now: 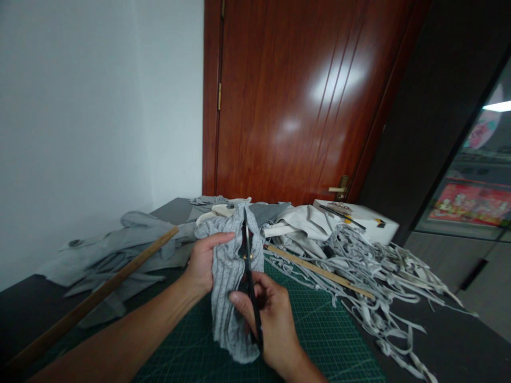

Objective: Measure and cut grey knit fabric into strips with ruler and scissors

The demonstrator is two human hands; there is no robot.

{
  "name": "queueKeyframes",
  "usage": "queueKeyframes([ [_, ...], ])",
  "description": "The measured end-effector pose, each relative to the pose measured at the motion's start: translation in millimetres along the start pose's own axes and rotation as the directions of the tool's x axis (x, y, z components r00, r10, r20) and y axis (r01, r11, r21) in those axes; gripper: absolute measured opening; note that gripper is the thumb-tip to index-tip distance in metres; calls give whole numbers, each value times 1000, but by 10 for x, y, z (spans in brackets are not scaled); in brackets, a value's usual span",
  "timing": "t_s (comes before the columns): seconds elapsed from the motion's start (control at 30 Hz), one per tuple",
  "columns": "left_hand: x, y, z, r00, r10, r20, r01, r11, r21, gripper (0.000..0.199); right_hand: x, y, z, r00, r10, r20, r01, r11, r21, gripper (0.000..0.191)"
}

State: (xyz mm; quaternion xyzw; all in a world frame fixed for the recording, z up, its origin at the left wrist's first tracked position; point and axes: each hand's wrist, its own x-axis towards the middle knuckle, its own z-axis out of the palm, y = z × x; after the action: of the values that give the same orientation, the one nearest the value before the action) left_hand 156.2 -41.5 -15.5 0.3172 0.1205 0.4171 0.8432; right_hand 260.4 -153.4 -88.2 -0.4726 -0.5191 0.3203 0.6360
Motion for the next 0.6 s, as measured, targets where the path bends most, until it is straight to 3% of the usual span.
queueKeyframes([
  [0.3, 69, -64, -67, 997, 72, 1, -72, 997, 28, 25, 27, 1, -60, 999, -54, -4, 54, 999, 6, 48],
  [0.6, 86, -99, -98, 998, 40, 39, -41, 998, 39, 31, 42, 19, -75, 997, -64, -44, 63, 998, -25, 50],
])
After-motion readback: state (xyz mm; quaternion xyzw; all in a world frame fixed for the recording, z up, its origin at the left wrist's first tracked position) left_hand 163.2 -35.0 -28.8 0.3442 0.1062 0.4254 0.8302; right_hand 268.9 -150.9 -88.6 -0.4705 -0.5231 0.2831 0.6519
